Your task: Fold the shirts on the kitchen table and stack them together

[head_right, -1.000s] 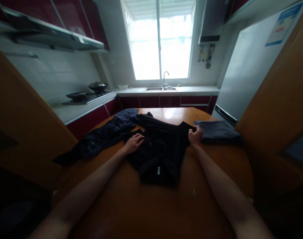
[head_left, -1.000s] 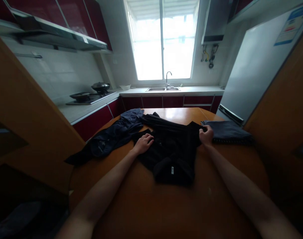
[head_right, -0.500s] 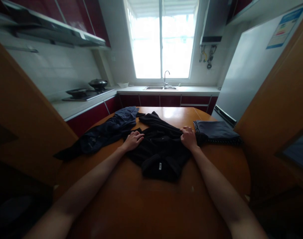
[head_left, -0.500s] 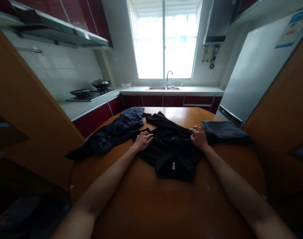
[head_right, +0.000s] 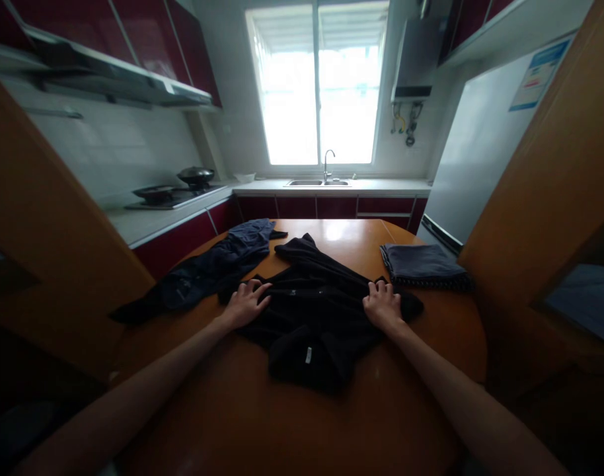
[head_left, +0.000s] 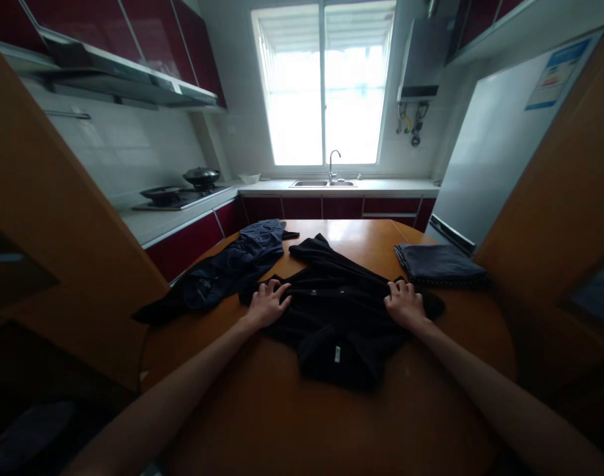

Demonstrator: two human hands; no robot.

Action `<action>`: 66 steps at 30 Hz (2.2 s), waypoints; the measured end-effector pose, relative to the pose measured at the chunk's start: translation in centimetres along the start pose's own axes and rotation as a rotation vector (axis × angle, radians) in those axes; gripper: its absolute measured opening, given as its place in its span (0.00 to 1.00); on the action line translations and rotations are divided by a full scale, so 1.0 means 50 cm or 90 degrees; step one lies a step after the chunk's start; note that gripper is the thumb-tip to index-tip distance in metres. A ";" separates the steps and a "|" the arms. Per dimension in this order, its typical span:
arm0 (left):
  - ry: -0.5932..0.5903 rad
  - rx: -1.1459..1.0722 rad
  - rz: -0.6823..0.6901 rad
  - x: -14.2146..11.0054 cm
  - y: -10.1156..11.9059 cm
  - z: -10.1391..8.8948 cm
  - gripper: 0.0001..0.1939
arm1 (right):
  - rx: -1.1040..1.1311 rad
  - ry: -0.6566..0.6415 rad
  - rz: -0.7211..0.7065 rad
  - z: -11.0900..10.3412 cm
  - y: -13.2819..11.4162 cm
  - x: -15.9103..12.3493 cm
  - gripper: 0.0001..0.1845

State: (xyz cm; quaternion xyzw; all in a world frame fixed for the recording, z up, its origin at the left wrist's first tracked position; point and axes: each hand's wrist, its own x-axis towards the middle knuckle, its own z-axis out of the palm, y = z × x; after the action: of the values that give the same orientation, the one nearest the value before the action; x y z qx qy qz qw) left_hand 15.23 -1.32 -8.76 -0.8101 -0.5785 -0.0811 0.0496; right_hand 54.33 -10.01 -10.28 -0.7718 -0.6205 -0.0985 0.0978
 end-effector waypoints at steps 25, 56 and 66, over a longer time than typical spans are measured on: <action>-0.031 -0.374 -0.004 0.252 -0.052 -0.058 0.02 | 0.359 -0.085 -0.267 -0.055 -0.377 0.228 0.15; -0.225 -0.599 -0.069 0.555 0.097 0.073 0.14 | 0.660 -0.137 0.328 0.093 -0.027 0.505 0.17; -0.302 -0.597 0.049 0.592 0.096 0.060 0.24 | 0.723 -0.218 0.187 0.060 0.039 0.546 0.10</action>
State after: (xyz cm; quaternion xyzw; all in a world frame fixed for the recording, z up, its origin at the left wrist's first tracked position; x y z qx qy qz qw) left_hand 29.37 25.16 -6.03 -0.7620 -0.4454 -0.1437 -0.4475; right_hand 62.09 16.04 -5.74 -0.6816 -0.4700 0.3878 0.4052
